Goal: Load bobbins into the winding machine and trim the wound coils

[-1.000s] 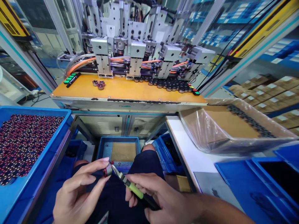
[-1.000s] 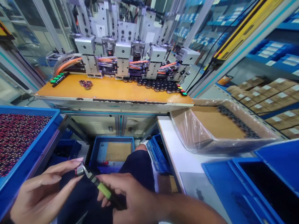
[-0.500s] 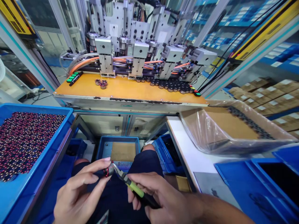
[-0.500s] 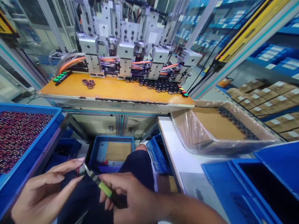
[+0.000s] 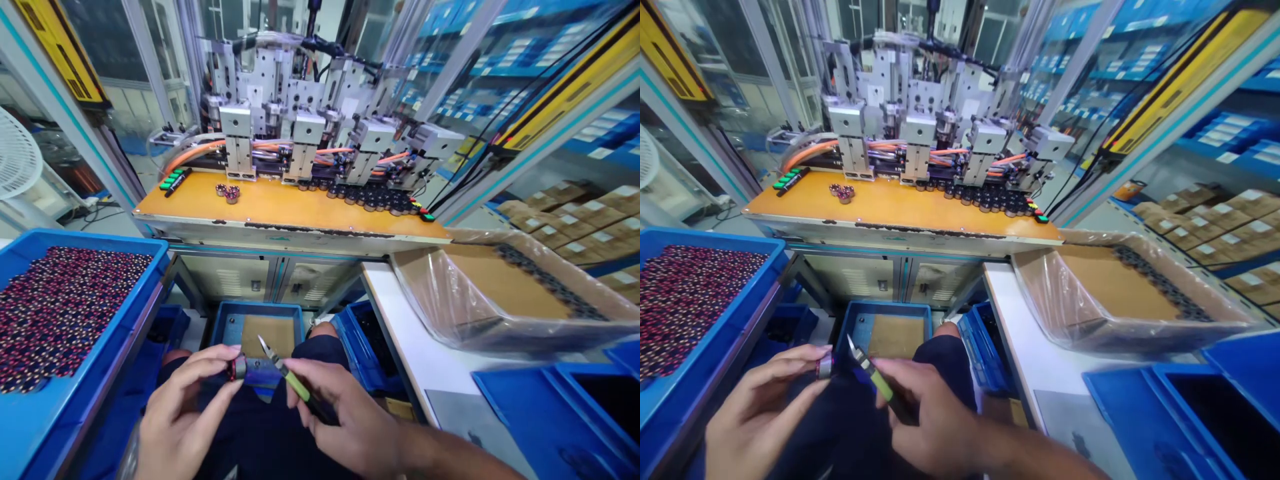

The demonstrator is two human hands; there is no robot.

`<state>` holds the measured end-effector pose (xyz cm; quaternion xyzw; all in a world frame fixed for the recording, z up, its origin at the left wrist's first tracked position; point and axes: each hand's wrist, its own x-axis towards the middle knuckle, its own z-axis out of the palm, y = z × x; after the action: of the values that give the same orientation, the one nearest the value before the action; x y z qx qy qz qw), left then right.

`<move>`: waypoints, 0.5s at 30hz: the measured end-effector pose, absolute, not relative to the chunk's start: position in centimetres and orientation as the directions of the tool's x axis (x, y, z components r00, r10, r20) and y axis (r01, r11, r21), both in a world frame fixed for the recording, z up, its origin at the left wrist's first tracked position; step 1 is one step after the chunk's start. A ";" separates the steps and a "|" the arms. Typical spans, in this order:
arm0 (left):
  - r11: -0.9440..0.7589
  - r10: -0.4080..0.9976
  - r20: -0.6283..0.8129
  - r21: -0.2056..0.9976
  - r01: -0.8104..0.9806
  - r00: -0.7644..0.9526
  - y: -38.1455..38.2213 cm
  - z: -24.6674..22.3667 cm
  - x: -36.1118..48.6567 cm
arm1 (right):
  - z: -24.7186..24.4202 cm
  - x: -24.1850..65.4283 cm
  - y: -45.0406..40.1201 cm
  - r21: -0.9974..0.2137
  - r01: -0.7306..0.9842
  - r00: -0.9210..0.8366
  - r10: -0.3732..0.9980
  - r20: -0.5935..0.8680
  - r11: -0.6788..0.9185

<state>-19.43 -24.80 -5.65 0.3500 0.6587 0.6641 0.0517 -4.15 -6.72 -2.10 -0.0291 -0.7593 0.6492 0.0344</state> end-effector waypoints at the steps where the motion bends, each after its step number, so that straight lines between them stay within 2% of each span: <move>1: -0.126 0.527 0.300 0.953 0.275 -0.795 -24.7 -6.0 -19.7 | -1.9 -4.3 -6.4 -0.967 -0.004 -0.997 0.068 0.022 0.254; 3: -0.150 0.550 0.061 0.988 -0.027 -0.833 -24.4 -6.6 -20.1 | -1.2 -5.3 -5.2 -0.878 -0.044 -0.997 0.040 0.071 0.477; 6: -0.182 0.555 -0.200 0.918 -0.353 -0.807 -24.0 -7.0 -20.2 | 0.8 -9.3 -1.3 -0.645 -0.110 -0.951 0.110 0.290 0.756; 7: -0.185 0.532 -0.250 0.898 -0.399 -0.809 -24.0 -7.0 -20.0 | 1.7 -11.4 0.5 -0.554 -0.093 -0.917 0.146 0.372 0.828; 9: -0.193 0.476 -0.297 0.883 -0.427 -0.828 -24.3 -6.7 -19.5 | 3.4 -16.1 4.4 -0.340 0.133 -0.873 0.273 0.404 0.931; 12: -0.171 0.407 -0.317 0.895 -0.412 -0.856 -26.0 -6.0 -19.3 | 4.7 -22.5 9.0 -0.295 0.277 -0.835 0.381 0.398 0.915; 15: -0.052 0.378 -0.326 0.927 -0.371 -0.867 -29.4 -5.7 -20.2 | 4.2 -26.3 10.7 -0.294 0.360 -0.823 0.450 0.348 0.886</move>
<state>-20.18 -29.42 -5.65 0.0026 0.6384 0.7251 0.2581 -26.31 10.74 4.16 -0.2134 -0.9485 0.1080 0.2075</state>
